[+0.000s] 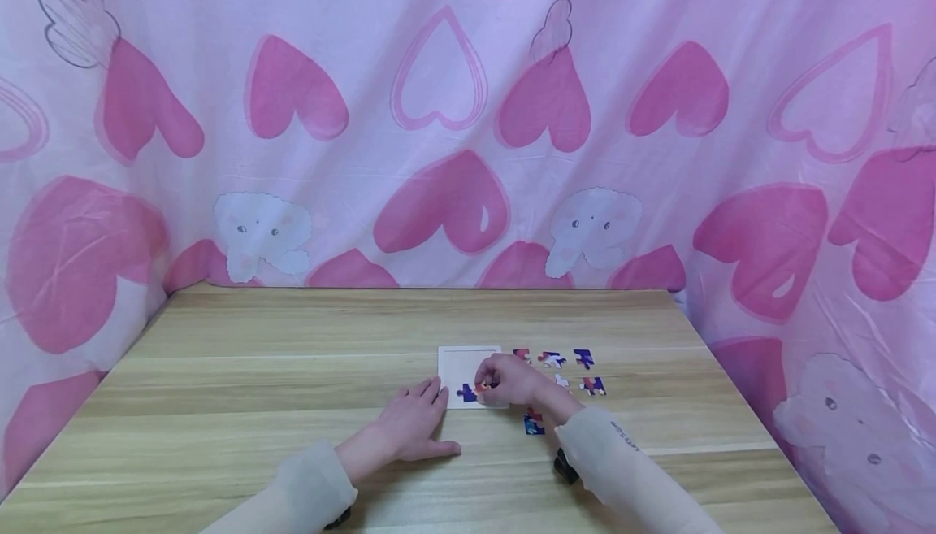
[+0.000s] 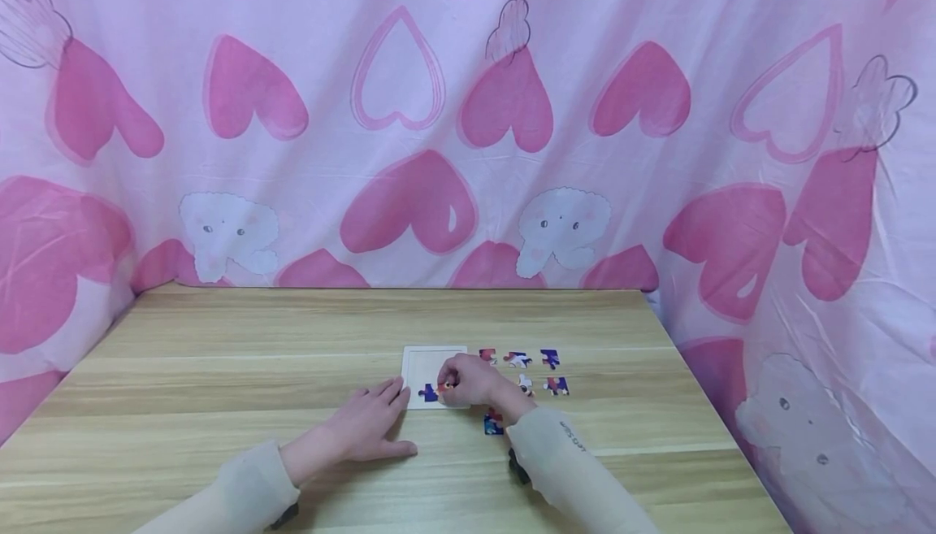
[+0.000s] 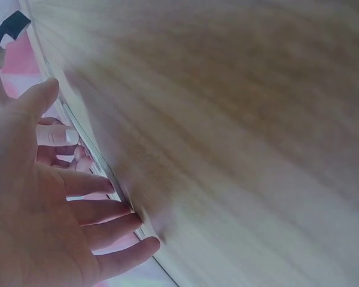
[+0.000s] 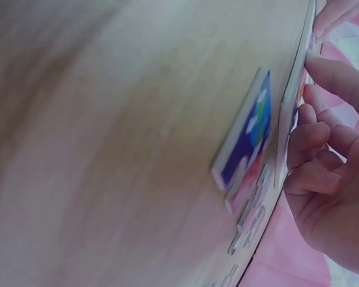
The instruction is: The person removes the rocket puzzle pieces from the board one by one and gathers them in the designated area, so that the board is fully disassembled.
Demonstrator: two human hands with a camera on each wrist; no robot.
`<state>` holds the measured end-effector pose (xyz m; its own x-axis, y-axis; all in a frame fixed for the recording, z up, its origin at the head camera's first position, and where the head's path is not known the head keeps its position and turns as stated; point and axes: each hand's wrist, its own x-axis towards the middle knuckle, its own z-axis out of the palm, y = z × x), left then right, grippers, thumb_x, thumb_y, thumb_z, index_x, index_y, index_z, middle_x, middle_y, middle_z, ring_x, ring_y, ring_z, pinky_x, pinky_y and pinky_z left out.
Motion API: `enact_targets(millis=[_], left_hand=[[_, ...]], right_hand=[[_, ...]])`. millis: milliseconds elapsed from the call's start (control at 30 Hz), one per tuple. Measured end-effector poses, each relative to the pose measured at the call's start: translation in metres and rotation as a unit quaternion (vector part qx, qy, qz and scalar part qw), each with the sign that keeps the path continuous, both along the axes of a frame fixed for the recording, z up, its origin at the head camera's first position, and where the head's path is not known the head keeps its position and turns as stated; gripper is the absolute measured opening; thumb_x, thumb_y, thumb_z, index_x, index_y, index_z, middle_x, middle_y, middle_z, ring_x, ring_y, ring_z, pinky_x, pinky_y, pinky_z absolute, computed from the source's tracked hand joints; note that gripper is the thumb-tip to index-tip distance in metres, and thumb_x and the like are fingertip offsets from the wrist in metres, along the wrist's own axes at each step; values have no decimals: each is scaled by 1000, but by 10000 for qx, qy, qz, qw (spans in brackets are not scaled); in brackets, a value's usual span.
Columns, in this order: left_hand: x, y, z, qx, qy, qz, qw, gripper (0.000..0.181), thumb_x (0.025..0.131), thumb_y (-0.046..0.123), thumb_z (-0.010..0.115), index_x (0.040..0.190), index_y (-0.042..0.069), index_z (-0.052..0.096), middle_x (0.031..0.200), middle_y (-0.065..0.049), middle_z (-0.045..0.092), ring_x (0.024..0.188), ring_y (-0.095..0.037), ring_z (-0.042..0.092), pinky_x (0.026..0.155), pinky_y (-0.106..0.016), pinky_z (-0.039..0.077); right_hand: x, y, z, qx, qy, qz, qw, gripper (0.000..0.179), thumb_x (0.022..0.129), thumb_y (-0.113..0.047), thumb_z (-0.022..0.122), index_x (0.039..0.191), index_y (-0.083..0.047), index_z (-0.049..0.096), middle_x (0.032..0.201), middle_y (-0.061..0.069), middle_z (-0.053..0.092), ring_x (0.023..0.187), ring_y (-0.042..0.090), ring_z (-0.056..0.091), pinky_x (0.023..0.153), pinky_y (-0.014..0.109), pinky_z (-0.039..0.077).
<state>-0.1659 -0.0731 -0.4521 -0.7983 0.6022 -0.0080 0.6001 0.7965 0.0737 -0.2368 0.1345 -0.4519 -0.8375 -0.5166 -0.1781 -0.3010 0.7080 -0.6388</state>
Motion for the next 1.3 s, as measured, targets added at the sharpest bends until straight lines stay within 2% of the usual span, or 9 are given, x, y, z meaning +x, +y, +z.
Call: enact_targets(millis=[367,600,800,1000,1133,1300], left_hand=[[0,1,0,-15,-13,8,10000,87,73,66,49,126,-3,44,129,-23,39,117,-34,38,86,-50,37],[0,1,-1,16,20,-6,10000,86,73,66,50,125,-3,45,128,-23,40,116,-34,39,85,-51,38],[-1,1,-1,40,74,-35,10000,86,73,64,51,124,-4,45,127,-24,40,115,-35,40,85,-51,38],[-1,2,-1,-3,18,-6,10000,86,74,65,49,125,-4,45,128,-23,40,115,-35,40,85,-51,38],[-2,2,-1,5,21,-2,10000,87,73,66,50,124,-4,45,127,-23,40,115,-35,40,85,-50,39],[-2,2,-1,24,-1,14,10000,87,73,66,49,125,-4,45,128,-23,40,115,-35,39,85,-51,38]], right_hand=[[0,-2,-1,-100,-29,-4,9999,19,74,-7,69,83,-18,56,79,-2,53,74,14,48,67,28,41],[2,1,-2,-587,-237,-221,9978,15,77,-7,67,83,-17,57,78,-3,55,70,16,50,60,29,43],[0,6,-3,-1052,-324,-118,9938,11,78,-4,64,83,-12,59,77,-1,57,70,17,52,62,30,44],[-2,17,-1,-1151,-172,-102,9932,8,80,-9,63,85,-14,59,79,-2,58,71,16,51,62,28,42],[-2,23,3,-1317,-277,-260,9906,8,82,-6,59,88,-13,59,81,0,59,72,18,50,60,29,42],[-1,21,-1,-1410,-361,-268,9890,8,83,-7,60,89,-11,59,82,1,58,74,18,51,62,29,43]])
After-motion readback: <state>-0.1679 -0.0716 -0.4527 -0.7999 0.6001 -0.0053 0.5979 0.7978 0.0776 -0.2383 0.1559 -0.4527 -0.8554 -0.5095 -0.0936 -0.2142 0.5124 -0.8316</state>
